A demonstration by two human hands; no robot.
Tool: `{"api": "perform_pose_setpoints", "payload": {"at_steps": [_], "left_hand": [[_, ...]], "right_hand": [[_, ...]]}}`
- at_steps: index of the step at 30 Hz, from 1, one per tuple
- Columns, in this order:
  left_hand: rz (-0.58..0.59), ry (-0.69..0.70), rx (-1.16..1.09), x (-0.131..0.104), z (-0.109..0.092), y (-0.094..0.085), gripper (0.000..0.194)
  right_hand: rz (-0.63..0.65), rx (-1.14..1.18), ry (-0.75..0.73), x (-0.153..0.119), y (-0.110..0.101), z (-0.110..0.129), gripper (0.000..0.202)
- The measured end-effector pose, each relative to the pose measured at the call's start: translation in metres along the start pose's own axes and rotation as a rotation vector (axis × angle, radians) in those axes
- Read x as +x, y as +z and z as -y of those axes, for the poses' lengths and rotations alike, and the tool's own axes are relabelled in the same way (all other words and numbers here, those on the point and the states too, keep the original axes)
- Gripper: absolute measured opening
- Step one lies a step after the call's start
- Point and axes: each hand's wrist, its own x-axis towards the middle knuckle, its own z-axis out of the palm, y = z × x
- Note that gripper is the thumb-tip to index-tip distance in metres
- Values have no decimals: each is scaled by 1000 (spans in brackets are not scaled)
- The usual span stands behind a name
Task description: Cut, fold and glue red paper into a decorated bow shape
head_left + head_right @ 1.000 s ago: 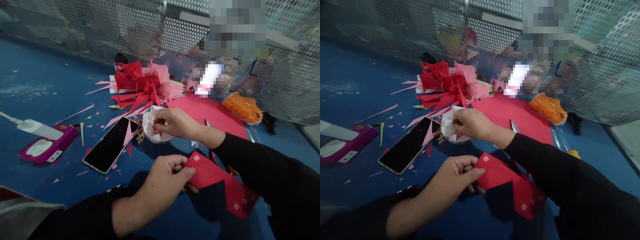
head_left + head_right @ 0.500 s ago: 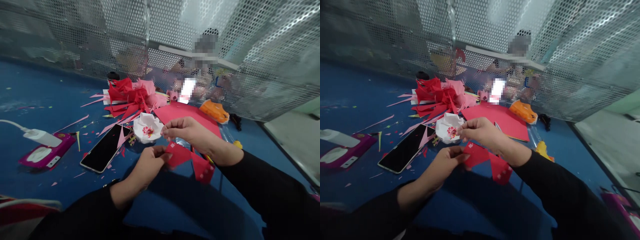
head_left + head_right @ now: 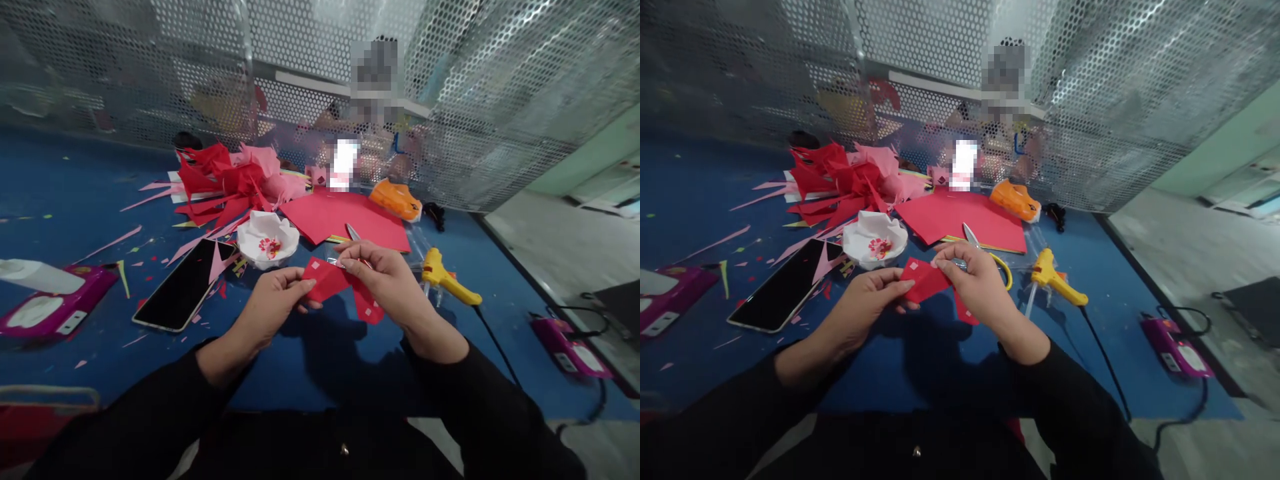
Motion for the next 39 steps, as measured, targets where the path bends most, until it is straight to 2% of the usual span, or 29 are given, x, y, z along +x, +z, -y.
{"api": "perform_pose_setpoints", "payload": {"at_steps": [5,11,16,20,23,27,31,36,39], "left_hand": [[19,7,47,-1,0,3,22],[28,-10,84,-3,0,5,24],[33,-10,69,-1,2,5,31],[-92,124,58,-2,2,6,43],[-125,214,90,-5,-1,6,29],[-54,152,180,-6,-2,6,17],[-20,93,200,-6,-1,7,15],[-83,65,167,-7,-2,9,14],[-74,70,123,-6,-3,8,14]], "right_hand": [[105,15,52,-4,-3,-18,10],[189,19,93,-6,-5,-22,12],[146,-16,132,-7,-2,-19,11],[100,-26,154,-7,-2,-17,11],[88,-17,137,-7,-3,-16,10],[74,-32,126,-7,-3,-17,10],[77,-55,99,-8,-2,-18,9],[-11,-111,-85,-11,3,-16,9],[3,-103,-141,-15,9,-15,10]]}}
